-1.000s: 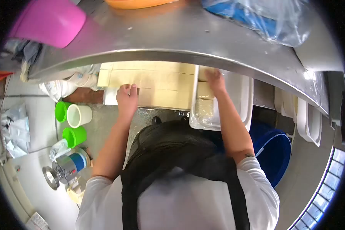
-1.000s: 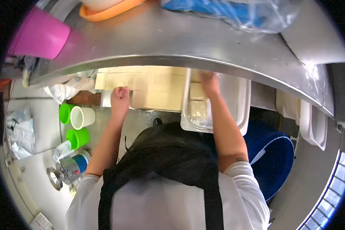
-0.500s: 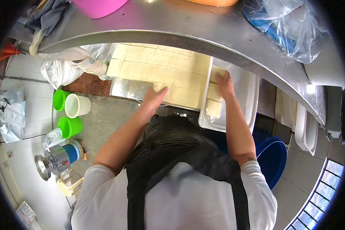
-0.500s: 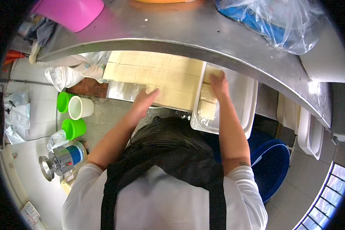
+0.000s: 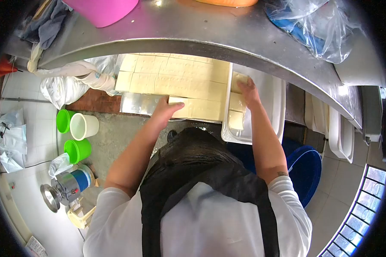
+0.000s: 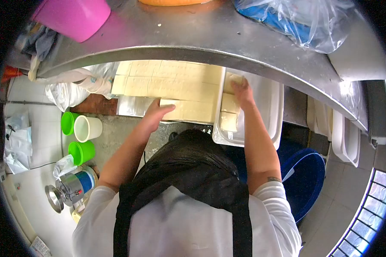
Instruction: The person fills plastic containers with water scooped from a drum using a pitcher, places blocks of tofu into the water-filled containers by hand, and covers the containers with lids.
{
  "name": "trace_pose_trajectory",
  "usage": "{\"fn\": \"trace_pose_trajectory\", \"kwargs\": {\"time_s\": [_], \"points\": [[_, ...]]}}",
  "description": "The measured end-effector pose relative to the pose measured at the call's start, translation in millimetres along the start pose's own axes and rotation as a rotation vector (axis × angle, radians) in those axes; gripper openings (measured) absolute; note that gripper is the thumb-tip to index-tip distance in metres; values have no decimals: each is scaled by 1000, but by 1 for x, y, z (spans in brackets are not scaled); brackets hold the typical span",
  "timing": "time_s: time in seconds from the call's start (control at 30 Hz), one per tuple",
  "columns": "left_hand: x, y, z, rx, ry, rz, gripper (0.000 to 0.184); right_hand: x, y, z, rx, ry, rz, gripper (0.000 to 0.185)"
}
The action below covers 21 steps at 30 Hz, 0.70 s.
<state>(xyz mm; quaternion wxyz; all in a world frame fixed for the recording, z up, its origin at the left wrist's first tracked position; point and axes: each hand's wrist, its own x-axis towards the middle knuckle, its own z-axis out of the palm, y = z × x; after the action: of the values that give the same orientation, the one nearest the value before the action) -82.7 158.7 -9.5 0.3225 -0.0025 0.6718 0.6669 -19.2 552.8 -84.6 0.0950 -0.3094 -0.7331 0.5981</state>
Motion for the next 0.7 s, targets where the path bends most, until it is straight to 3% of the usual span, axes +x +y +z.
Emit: {"fn": "trace_pose_trajectory", "kwargs": {"time_s": [0.1, 0.23, 0.3, 0.33, 0.4, 0.43, 0.5, 0.57, 0.7], "points": [[-6, -4, -12, -80, 9, -28, 65, 5, 2, -5, -144, -2, 1, 80], [-7, -28, -42, -264, -35, -58, 60, -8, -11, -3, -50, -9, 32, 76], [-13, -33, -56, -429, -39, -81, 58, 10, 23, -1, -199, 232, -171, 67], [-17, -33, -61, -469, -39, -96, 58, 0, 4, 0, -198, 236, -172, 67], [-22, -33, -64, -484, -27, -72, 58, -32, -40, 4, -617, 438, -347, 63], [-24, -29, -63, -501, -13, -47, 58, -47, -54, 11, -617, 441, -346, 63], [-28, -13, -51, -495, -57, -32, 59, -81, -82, 29, -414, 313, -458, 62], [-28, 10, -29, -486, -114, -17, 60, -134, -139, 43, -228, -69, -245, 67], [-32, 76, 56, -460, -368, 134, 66, -172, -144, 59, 322, -425, -268, 89]]}}
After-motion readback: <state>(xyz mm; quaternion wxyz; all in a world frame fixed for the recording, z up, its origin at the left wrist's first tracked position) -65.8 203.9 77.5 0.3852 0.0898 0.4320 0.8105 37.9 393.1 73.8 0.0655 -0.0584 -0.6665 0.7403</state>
